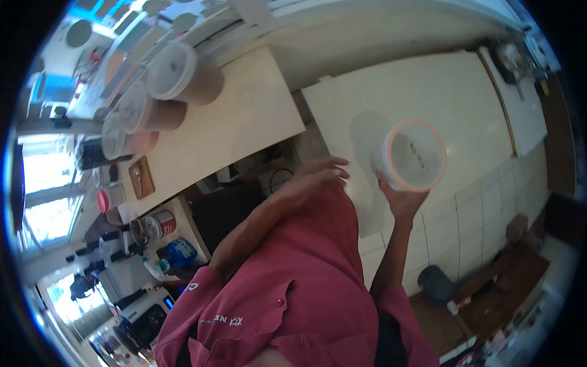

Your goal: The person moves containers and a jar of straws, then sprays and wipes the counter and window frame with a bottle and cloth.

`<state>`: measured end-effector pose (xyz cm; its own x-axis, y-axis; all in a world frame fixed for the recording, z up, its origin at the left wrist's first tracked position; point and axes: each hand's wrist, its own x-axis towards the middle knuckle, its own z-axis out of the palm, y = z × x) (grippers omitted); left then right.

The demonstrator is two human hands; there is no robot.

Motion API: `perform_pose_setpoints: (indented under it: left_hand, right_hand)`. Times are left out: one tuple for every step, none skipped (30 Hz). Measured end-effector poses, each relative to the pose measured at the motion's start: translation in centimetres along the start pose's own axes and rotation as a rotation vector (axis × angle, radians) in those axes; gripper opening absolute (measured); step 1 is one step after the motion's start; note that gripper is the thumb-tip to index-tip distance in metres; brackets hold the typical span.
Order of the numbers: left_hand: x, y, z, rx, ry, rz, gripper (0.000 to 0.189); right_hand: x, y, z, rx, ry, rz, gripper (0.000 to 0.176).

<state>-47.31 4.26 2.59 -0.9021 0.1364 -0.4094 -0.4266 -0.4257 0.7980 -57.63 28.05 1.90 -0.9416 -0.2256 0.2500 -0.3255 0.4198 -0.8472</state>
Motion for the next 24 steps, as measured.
perform_pose_setpoints:
  left_hand:
    - [-0.8,0.5,0.0,0.112,0.030,0.063,0.048]
    - [-1.5,0.3,-0.3,0.133,0.072,0.105,0.046]
    - [-2.1,0.3,-0.6,0.156,0.118,0.154,0.043]
    - [-2.9,0.3,-1.0,0.118,0.175,0.146,0.041]
    - [-3.9,0.2,-1.4,0.081,0.244,0.140,0.039]
    - [-4.6,0.0,-1.9,0.084,0.273,0.163,0.038]
    - [-5.3,-0.3,-2.6,0.088,0.308,0.191,0.038]
    - [-6.0,-0.6,-3.0,0.090,0.348,0.219,0.037]
    - [-6.6,-1.0,-3.4,0.079,0.376,0.204,0.037]
    - [-7.3,-1.3,-3.7,0.069,0.411,0.192,0.037]
    - [-8.1,-1.3,-4.1,0.063,0.458,0.181,0.037]
    - [-8.7,-1.0,-4.3,0.074,0.469,0.179,0.037]
    - [-9.4,-0.6,-4.1,0.084,0.491,0.180,0.037]
    - [-10.2,-0.2,-4.1,0.094,0.516,0.183,0.037]
    - [-10.9,0.2,-4.4,0.112,0.530,0.183,0.035]
    - [-11.4,0.6,-4.7,0.124,0.561,0.208,0.036]
    - [-11.8,1.0,-5.0,0.137,0.589,0.232,0.036]
    - [-12.2,1.4,-5.3,0.152,0.609,0.255,0.036]
    - [-12.5,1.9,-5.7,0.181,0.648,0.277,0.036]
    - [-12.6,2.4,-6.1,0.211,0.681,0.299,0.036]
    - [-12.6,3.0,-6.5,0.243,0.713,0.321,0.037]
    - [-12.5,3.5,-7.1,0.255,0.754,0.345,0.040]
    - [-12.3,4.0,-7.7,0.266,0.793,0.367,0.043]
    - [-12.0,4.4,-8.3,0.276,0.829,0.390,0.047]
  right_hand:
    - [0.1,2.8,-0.5,-0.121,0.016,-0.055,0.075]
    - [0.2,3.4,-0.7,-0.085,0.080,-0.027,0.078]
    - [0.6,3.7,-0.6,-0.046,0.146,-0.010,0.082]
    - [1.1,4.2,-0.6,0.001,0.207,-0.002,0.086]
    - [1.4,4.9,-0.8,-0.005,0.242,0.026,0.091]
    - [1.9,5.6,-0.8,-0.002,0.272,0.048,0.097]
    - [2.2,6.2,-0.7,0.005,0.297,0.067,0.103]
    - [2.3,7.2,-0.7,-0.046,0.318,0.050,0.104]
    - [2.4,8.4,-0.7,-0.092,0.337,0.032,0.105]
    - [2.8,9.3,-0.8,-0.132,0.351,0.012,0.107]
    - [2.9,10.1,-0.8,-0.090,0.384,0.054,0.106]
    - [2.8,10.7,-0.6,-0.038,0.406,0.097,0.106]
    - [2.9,11.5,-0.3,0.022,0.419,0.138,0.106]
    - [3.2,13.1,-0.6,0.002,0.408,0.080,0.107]
    - [3.5,13.8,-0.8,0.016,0.425,0.131,0.105]
    - [4.0,13.9,-1.0,0.014,0.441,0.090,0.107]
    - [4.4,14.2,-1.2,0.011,0.461,0.049,0.109]
    - [4.8,15.3,-1.5,-0.076,0.502,0.089,0.107]
    - [5.0,15.7,-1.6,-0.122,0.526,0.095,0.107]
    - [5.2,16.2,-1.7,-0.167,0.551,0.102,0.106]
    - [5.6,16.1,-1.6,-0.161,0.558,0.076,0.106]
    - [5.9,16.0,-1.4,-0.156,0.567,0.051,0.106]
    - [6.1,16.3,-1.2,-0.177,0.545,0.069,0.107]
    - [6.2,16.7,-1.1,-0.201,0.525,0.086,0.107]
